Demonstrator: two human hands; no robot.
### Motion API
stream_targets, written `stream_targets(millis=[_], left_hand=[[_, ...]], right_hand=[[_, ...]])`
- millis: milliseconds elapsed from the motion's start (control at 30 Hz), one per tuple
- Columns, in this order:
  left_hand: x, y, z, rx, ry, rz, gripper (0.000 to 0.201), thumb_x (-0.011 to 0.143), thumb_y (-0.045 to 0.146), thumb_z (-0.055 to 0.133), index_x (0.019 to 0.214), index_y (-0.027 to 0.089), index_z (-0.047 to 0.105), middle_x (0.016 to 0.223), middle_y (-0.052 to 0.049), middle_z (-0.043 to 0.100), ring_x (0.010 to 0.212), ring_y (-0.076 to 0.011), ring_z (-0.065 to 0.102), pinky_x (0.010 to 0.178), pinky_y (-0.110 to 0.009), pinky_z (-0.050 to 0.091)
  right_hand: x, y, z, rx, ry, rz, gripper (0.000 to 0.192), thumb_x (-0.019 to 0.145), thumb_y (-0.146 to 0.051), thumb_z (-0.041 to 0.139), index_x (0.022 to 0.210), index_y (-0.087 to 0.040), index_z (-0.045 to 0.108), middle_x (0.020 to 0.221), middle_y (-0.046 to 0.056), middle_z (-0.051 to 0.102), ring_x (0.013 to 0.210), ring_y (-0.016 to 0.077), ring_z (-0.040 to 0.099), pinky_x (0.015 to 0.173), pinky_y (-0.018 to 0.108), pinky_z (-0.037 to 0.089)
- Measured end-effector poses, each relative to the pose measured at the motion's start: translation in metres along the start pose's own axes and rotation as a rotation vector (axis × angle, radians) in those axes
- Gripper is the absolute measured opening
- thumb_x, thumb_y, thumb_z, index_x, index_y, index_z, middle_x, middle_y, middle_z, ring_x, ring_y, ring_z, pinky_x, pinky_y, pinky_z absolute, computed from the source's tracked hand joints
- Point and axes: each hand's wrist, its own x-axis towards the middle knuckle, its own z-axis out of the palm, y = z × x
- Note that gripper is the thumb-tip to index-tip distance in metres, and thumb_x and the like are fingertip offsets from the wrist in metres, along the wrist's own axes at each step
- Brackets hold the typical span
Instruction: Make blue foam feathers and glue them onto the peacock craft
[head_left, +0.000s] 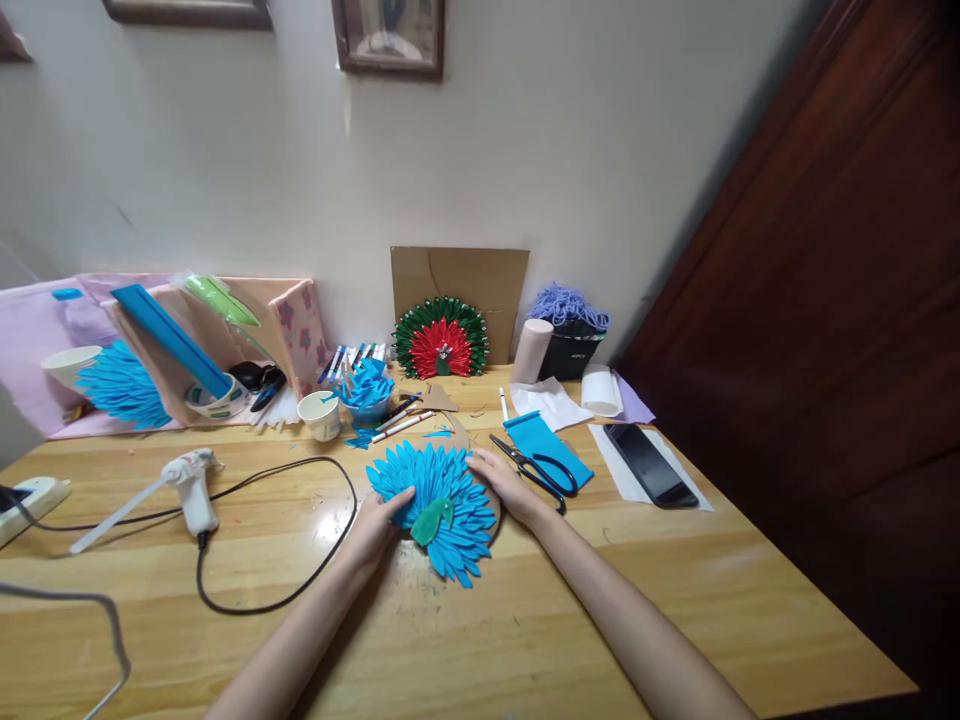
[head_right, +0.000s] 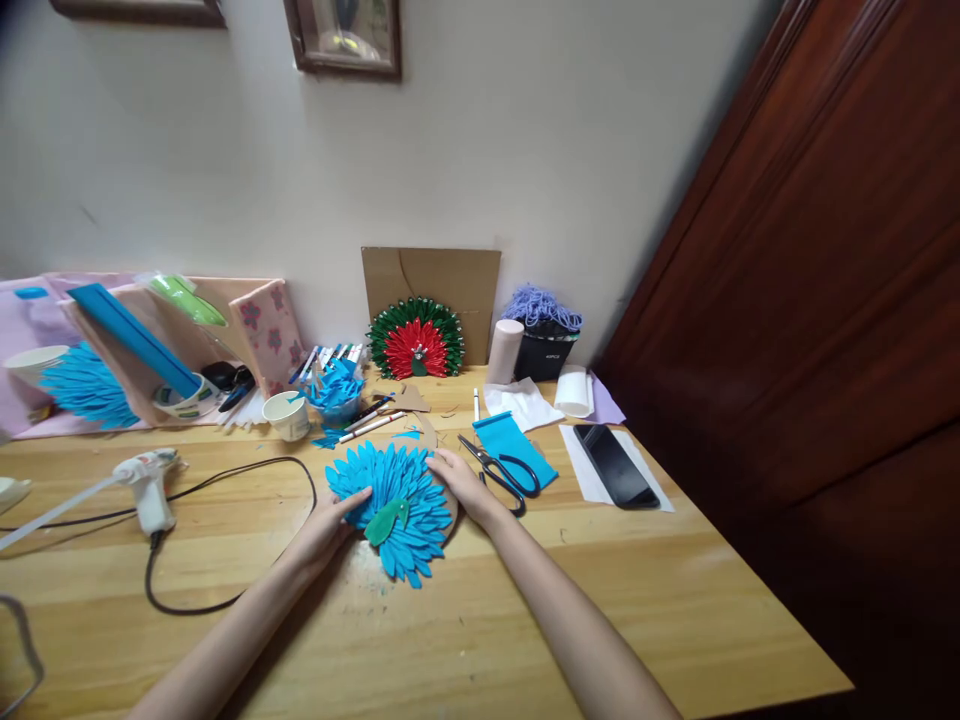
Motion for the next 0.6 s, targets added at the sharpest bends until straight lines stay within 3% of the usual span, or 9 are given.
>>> stream_targets(millis=[167,333,433,500,600], left_hand=[[0.008,0.010,-0.013,0.005,-0.039,-0.037,0.043,0.066,0.043,0.070,0.099,0.016,0.065,0.094,-0.010,0.070,0.088,-0.0267,0.065,0.077,-0.036,0.051],[0.011,0.021,-0.033,0.186,0.016,0.018,0.037,0.069,0.048,0.064,0.085,0.015,0.068,0.075,-0.007,0.069,0.061,-0.0183,0.063,0.054,-0.025,0.047],[0.010,0.024,-0.036,0.360,-0.098,0.016,0.032,0.068,0.044,0.067,0.078,0.014,0.068,0.073,-0.007,0.068,0.061,-0.0164,0.061,0.055,-0.023,0.045],[0.011,0.023,-0.037,0.424,-0.152,0.011,0.033,0.066,0.044,0.068,0.076,0.012,0.066,0.071,-0.006,0.067,0.061,-0.0157,0.060,0.056,-0.024,0.044],[0.014,0.020,-0.041,0.423,-0.032,0.059,0.035,0.062,0.045,0.070,0.072,0.012,0.064,0.068,-0.004,0.065,0.059,-0.0145,0.058,0.056,-0.023,0.043]], right_hand=[[0.002,0.003,-0.011,0.043,-0.063,0.015,0.033,0.072,-0.047,0.062,0.095,-0.024,0.065,0.098,0.004,0.067,0.092,0.0223,0.061,0.089,0.037,0.043],[0.004,0.005,-0.012,-0.068,-0.049,0.021,0.035,0.072,-0.046,0.064,0.097,-0.022,0.067,0.102,0.006,0.067,0.099,0.0252,0.059,0.094,0.040,0.039],[0.003,0.003,-0.009,-0.096,-0.059,0.015,0.036,0.074,-0.047,0.062,0.100,-0.022,0.067,0.103,0.006,0.067,0.101,0.0257,0.058,0.094,0.041,0.039],[0.002,0.003,-0.008,-0.084,-0.023,0.005,0.038,0.076,-0.048,0.058,0.101,-0.021,0.067,0.106,0.007,0.066,0.105,0.0253,0.056,0.096,0.040,0.038],[0.002,0.007,-0.009,-0.014,0.133,-0.019,0.040,0.075,-0.051,0.058,0.098,-0.019,0.067,0.109,0.007,0.064,0.108,0.0241,0.054,0.096,0.037,0.037]])
